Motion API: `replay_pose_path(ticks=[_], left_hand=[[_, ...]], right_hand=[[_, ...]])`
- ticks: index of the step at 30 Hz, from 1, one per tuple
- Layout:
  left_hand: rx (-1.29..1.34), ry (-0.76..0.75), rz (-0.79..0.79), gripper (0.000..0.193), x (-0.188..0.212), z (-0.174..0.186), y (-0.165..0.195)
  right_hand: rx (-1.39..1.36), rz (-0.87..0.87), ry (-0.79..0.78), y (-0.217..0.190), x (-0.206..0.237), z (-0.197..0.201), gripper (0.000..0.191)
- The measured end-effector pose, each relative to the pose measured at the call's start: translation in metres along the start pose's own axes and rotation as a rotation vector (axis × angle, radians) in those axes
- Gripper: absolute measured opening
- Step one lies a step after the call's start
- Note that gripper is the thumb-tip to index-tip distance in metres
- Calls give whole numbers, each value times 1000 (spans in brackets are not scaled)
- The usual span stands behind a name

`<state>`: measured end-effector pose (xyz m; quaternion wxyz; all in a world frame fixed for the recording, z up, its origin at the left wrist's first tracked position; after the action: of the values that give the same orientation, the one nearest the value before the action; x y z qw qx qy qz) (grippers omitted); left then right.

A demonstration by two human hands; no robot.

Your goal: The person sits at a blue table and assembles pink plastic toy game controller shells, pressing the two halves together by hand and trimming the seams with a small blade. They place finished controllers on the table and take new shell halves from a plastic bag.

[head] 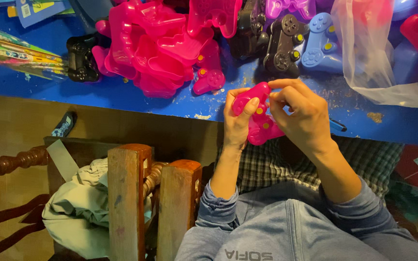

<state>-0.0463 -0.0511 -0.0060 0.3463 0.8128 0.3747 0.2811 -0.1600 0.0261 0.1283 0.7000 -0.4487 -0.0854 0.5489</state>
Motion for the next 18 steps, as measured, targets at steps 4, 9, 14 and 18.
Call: replay_pose_path(ticks=[4, 9, 14, 18], left_hand=[[-13, -5, -3, 50, -1, 1, 0], [-30, 3, -26, 50, 0, 1, 0], [-15, 5, -16, 50, -1, 1, 0], [-15, 4, -4, 48, -1, 0, -2]], right_hand=[[73, 19, 3, -4, 1, 0, 13], [31, -20, -12, -1, -1, 1, 14], [78, 24, -4, -5, 0, -1, 14], [52, 7, -18, -3, -1, 1, 14]])
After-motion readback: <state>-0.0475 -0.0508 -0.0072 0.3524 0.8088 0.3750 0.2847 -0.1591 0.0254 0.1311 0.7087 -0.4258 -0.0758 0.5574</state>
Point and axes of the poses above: each hand's wrist, its own x-axis away from the middle knuckle, its own z-axis out of the back of the hand, y = z × x, the point moved 7 cm from there along -x, towards the middle knuckle, and after that the axes turned 1 degree about z, right-handed, at the moved point
